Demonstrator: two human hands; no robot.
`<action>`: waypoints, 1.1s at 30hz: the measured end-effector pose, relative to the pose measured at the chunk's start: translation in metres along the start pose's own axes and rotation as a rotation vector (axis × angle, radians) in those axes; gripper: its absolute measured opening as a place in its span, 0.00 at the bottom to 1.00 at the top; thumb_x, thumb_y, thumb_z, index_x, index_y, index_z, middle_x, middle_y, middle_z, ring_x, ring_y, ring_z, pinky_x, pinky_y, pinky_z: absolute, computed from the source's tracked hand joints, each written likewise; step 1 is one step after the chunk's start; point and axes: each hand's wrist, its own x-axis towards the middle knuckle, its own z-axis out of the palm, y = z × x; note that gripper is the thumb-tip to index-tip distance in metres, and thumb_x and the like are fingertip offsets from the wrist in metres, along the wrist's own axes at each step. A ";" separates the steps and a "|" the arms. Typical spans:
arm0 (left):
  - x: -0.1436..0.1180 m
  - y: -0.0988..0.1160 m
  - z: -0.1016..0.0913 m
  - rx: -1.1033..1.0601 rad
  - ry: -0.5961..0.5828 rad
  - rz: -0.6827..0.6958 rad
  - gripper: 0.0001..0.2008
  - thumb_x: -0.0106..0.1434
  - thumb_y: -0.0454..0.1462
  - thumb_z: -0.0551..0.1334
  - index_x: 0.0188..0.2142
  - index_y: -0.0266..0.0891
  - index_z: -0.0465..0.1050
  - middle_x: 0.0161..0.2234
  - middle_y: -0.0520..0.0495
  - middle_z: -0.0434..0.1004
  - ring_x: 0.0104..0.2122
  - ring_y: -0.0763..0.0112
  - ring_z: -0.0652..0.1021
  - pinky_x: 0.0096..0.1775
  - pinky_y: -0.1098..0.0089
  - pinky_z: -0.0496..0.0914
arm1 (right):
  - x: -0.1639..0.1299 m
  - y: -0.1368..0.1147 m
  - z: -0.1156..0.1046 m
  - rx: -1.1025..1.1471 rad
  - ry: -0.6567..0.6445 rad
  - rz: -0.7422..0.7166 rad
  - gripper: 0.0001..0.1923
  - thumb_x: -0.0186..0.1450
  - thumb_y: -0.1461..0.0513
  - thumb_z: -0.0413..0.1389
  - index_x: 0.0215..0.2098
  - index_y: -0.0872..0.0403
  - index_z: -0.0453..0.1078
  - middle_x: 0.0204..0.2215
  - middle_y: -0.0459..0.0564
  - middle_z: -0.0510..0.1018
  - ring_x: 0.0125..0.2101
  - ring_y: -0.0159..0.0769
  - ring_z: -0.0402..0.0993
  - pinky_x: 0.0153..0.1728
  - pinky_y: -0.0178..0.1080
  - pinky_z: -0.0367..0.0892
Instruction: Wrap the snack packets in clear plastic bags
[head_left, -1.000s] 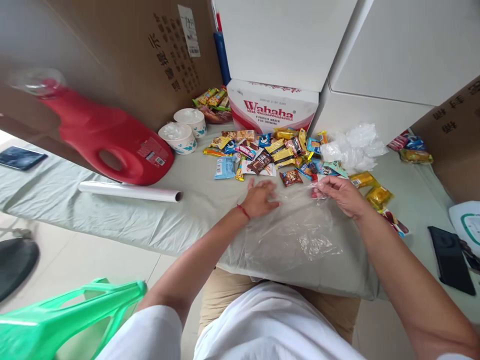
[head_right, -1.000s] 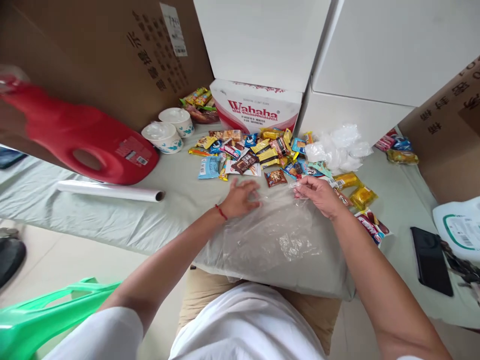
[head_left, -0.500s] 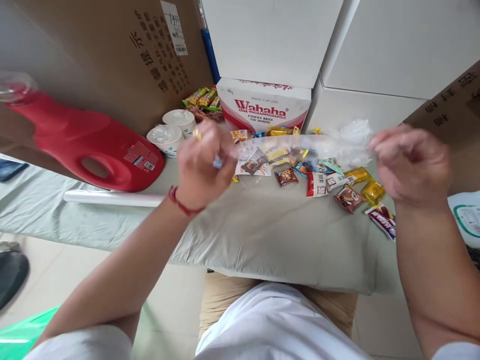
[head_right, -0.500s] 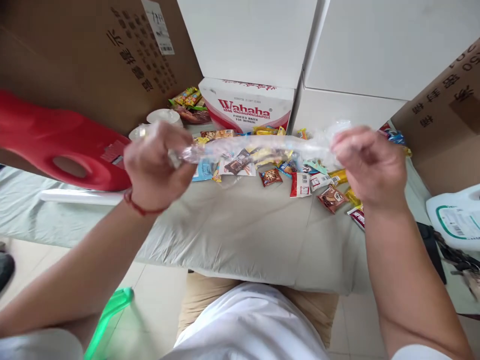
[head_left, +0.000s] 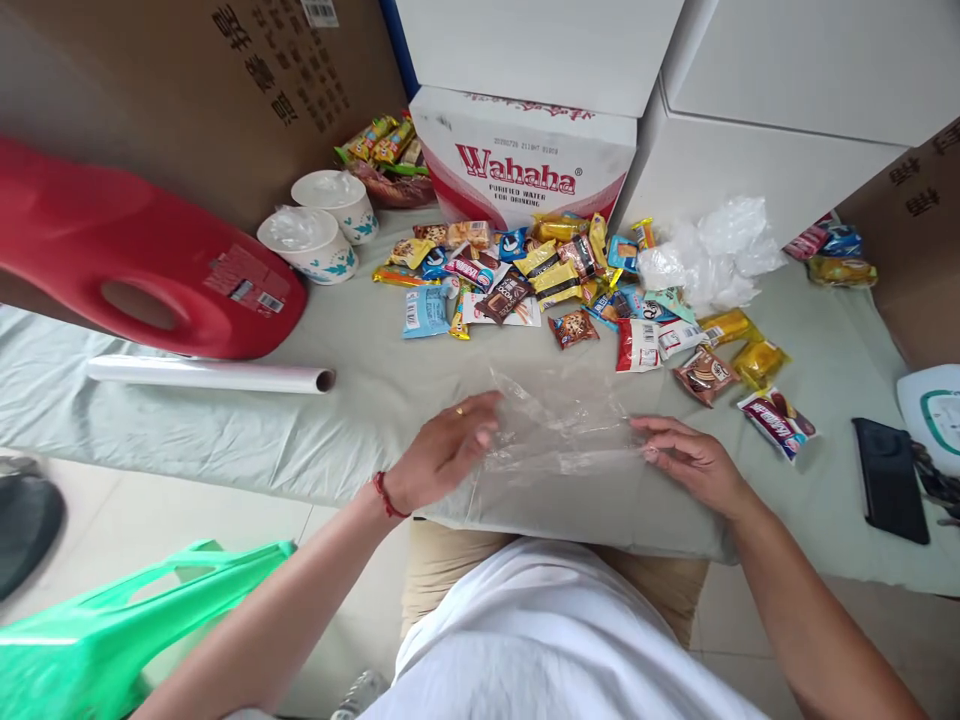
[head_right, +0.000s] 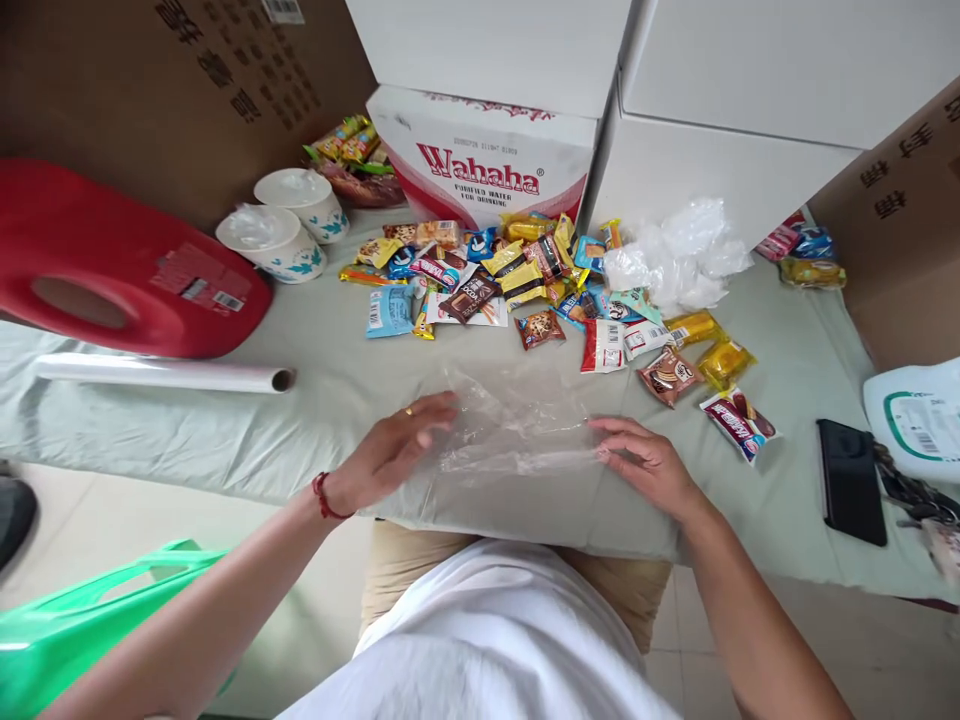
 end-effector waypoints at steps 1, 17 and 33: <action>0.005 0.000 -0.002 0.008 0.014 -0.070 0.20 0.74 0.41 0.45 0.49 0.41 0.75 0.64 0.39 0.72 0.65 0.60 0.70 0.63 0.56 0.67 | -0.002 -0.001 -0.003 -0.039 -0.025 -0.016 0.09 0.71 0.54 0.59 0.42 0.47 0.81 0.56 0.54 0.79 0.54 0.43 0.78 0.56 0.47 0.72; -0.019 0.011 0.049 0.548 0.060 -0.101 0.27 0.74 0.42 0.51 0.71 0.50 0.58 0.72 0.39 0.56 0.69 0.49 0.63 0.67 0.38 0.48 | 0.069 -0.065 0.041 -0.486 -0.106 -0.318 0.22 0.75 0.55 0.51 0.65 0.51 0.68 0.65 0.54 0.71 0.66 0.46 0.63 0.68 0.54 0.59; 0.039 0.033 0.030 0.461 0.179 0.046 0.21 0.72 0.40 0.54 0.61 0.42 0.72 0.62 0.38 0.74 0.65 0.51 0.70 0.64 0.45 0.60 | 0.223 -0.057 0.019 -0.880 0.068 -0.340 0.24 0.69 0.66 0.55 0.63 0.58 0.68 0.63 0.60 0.69 0.65 0.55 0.58 0.66 0.58 0.55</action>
